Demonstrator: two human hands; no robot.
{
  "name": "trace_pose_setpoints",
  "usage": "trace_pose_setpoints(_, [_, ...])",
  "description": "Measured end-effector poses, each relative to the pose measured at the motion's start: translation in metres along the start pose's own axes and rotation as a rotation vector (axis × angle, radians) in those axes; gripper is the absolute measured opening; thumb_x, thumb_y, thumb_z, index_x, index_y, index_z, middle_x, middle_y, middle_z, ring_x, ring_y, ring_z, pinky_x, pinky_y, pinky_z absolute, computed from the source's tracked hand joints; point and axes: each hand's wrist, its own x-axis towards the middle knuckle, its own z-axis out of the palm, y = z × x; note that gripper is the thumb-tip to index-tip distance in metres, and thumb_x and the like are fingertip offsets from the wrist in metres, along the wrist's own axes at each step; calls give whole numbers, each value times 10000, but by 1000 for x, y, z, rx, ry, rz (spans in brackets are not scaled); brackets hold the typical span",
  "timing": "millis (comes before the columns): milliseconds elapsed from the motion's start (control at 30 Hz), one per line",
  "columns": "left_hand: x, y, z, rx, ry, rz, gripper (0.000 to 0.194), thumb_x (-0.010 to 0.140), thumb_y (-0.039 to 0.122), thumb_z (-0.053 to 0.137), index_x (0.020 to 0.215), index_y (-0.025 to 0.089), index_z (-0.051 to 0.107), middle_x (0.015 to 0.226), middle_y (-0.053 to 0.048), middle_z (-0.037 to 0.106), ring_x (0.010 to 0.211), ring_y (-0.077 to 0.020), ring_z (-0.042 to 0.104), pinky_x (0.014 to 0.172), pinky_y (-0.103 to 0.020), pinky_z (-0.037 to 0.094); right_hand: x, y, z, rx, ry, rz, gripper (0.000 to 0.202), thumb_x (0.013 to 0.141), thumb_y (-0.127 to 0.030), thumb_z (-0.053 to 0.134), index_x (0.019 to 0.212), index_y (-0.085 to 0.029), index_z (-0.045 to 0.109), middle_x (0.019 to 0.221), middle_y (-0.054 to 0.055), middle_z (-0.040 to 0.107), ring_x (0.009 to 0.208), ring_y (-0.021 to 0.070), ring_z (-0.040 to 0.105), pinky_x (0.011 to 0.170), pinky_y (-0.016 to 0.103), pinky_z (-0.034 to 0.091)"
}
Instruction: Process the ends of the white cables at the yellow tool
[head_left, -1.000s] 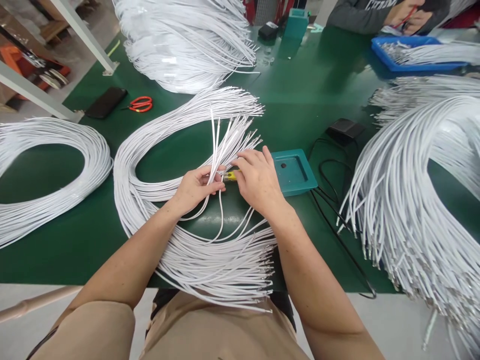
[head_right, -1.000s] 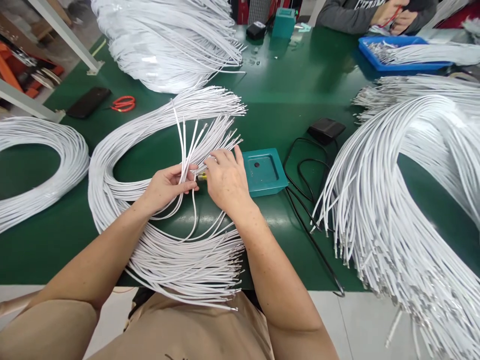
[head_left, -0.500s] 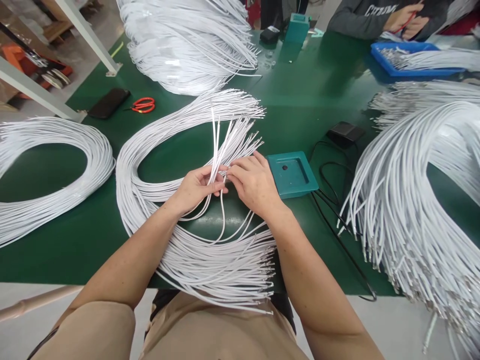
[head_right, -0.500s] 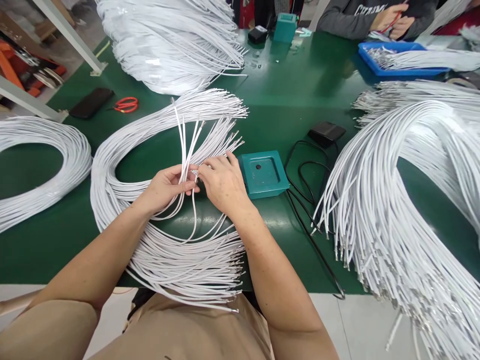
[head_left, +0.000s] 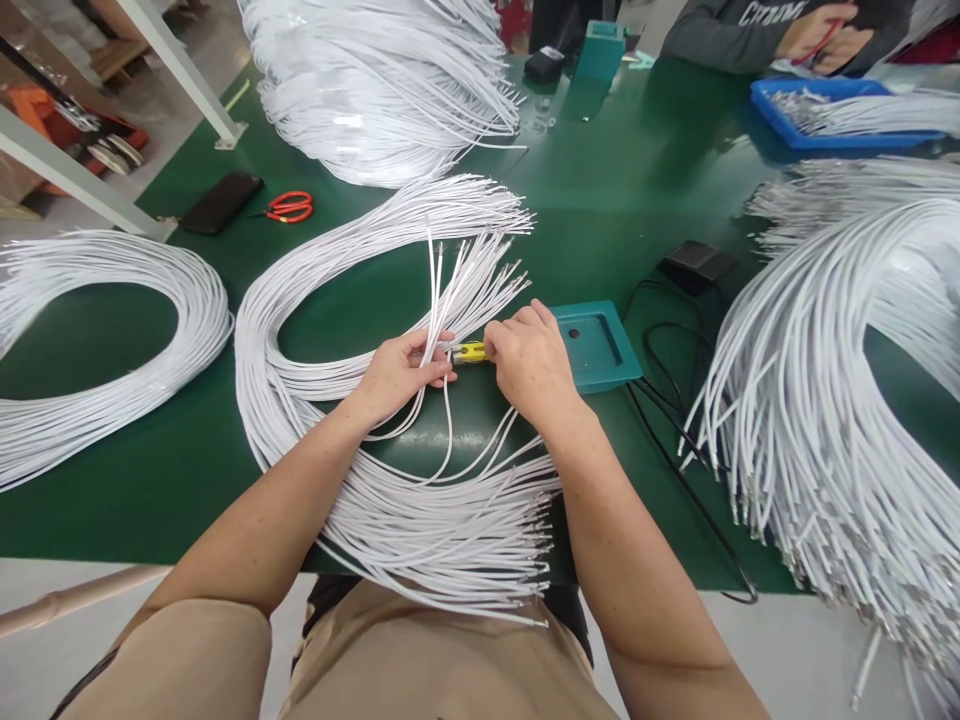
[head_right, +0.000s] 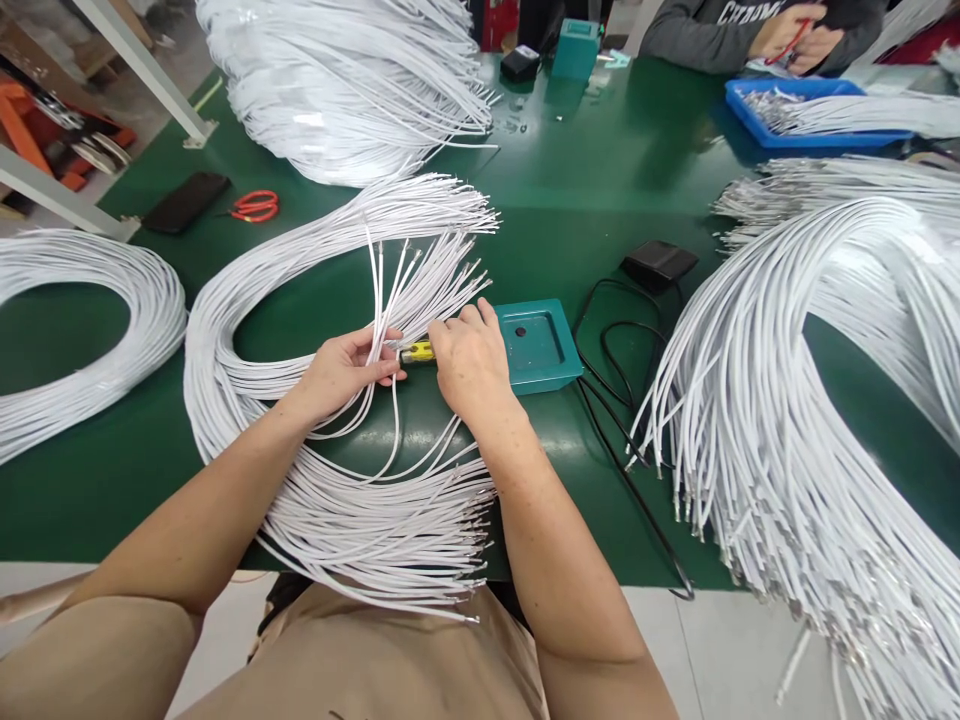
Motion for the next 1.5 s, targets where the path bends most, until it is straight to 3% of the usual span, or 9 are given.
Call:
trace_pose_setpoints(433, [-1, 5, 11, 119, 97, -58, 444, 645, 179, 748, 1073, 125, 645, 735, -1, 666, 717, -193, 705, 664, -316, 589, 0, 1, 0, 18, -15, 23, 240, 793, -34, 448, 778, -188, 632, 678, 51, 634, 833, 223, 528, 1095, 455, 274])
trace_pose_setpoints(567, [-1, 4, 11, 101, 81, -64, 473, 646, 206, 757, 1097, 113, 643, 742, -7, 667, 732, -201, 709, 668, -317, 589, -4, 6, -4, -33, 106, 133, 161, 879, -172, 506, 966, -175, 641, 1038, 115, 687, 1145, 293, 500, 1134, 592, 127])
trace_pose_setpoints(733, [-2, 3, 6, 90, 53, -70, 486, 670, 258, 756, 1116, 108, 634, 789, -17, 664, 775, -215, 712, 677, -314, 585, -9, 15, -1, -197, 119, 400, 343, 929, -265, 486, 1250, -154, 538, 1404, 175, 490, 1363, 350, 340, 1108, 649, 145])
trace_pose_setpoints(900, [-1, 5, -2, 43, 55, -59, 499, 648, 281, 789, 1090, 112, 634, 785, -12, 648, 759, -210, 709, 653, -290, 567, -7, 15, -1, -145, 164, 365, 329, 929, -245, 493, 1233, -140, 563, 1369, 168, 525, 1329, 331, 389, 1125, 610, 152])
trace_pose_setpoints(1033, [-1, 7, -8, -6, 68, -18, 509, 620, 299, 821, 1072, 147, 643, 916, -39, 669, 749, -172, 689, 585, -228, 521, -5, -8, -10, 189, 221, 136, 258, 949, -281, 476, 1086, -149, 651, 1111, 118, 677, 1055, 243, 568, 976, 413, 396])
trace_pose_setpoints(1133, [-2, 6, -11, -10, 61, 51, 472, 639, 310, 816, 1058, 175, 644, 1066, -64, 672, 754, -139, 661, 583, -206, 504, -9, -39, -15, 452, 52, -225, 255, 948, -323, 492, 897, -173, 693, 926, 64, 716, 905, 184, 602, 826, 301, 432])
trace_pose_setpoints(1233, [-2, 5, -12, -44, 58, 58, 486, 651, 303, 814, 1084, 195, 619, 1020, -53, 669, 708, -134, 659, 513, -184, 460, -16, -66, -12, 399, -210, -415, 279, 918, -327, 541, 766, -151, 696, 792, 72, 714, 812, 197, 621, 735, 314, 412])
trace_pose_setpoints(1367, [-2, 8, -10, -72, 69, 62, 503, 638, 272, 828, 1091, 213, 618, 928, -20, 655, 744, -146, 678, 499, -161, 437, -22, -80, -4, 258, -375, -447, 224, 883, -267, 566, 787, -129, 714, 760, 102, 718, 809, 250, 653, 735, 365, 409])
trace_pose_setpoints(1500, [-4, 15, -7, -164, 80, 6, 380, 684, 319, 802, 1018, 198, 667, 1024, -43, 665, 881, -165, 678, 598, -178, 483, -21, -81, -11, 264, -638, -279, 217, 861, -322, 580, 828, -158, 719, 772, 106, 729, 809, 268, 681, 663, 341, 426])
